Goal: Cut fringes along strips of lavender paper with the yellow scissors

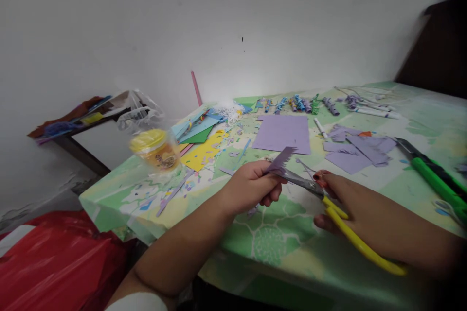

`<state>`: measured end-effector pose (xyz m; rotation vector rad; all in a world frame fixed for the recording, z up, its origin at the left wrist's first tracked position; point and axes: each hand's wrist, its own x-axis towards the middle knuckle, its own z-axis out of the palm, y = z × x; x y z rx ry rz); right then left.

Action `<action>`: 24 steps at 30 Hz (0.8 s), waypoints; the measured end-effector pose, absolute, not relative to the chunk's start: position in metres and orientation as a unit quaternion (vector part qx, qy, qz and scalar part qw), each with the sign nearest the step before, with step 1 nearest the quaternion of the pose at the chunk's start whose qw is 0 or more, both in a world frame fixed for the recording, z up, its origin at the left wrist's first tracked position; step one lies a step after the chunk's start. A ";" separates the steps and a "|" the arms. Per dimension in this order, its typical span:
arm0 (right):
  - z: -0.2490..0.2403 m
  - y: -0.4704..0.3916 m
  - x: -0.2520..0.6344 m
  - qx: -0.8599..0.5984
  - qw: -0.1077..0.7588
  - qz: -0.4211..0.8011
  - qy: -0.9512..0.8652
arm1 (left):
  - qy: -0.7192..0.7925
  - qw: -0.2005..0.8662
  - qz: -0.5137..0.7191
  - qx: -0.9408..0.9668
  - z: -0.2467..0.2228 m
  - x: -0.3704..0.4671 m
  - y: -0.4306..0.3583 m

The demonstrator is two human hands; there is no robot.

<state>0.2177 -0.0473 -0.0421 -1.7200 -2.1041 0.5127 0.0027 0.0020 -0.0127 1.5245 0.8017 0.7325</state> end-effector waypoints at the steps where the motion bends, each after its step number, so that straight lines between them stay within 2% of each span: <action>1: -0.042 -0.048 0.217 -0.606 0.185 0.184 -0.752 | 0.341 0.584 0.309 0.668 -0.013 0.003 0.001; 15: -0.039 -0.051 0.220 -0.563 0.163 0.182 -0.790 | 0.304 0.492 0.253 0.775 -0.005 0.002 -0.004; 24: -0.044 -0.050 0.218 -0.558 0.177 0.168 -0.793 | 0.303 0.501 0.262 0.767 -0.007 0.002 -0.008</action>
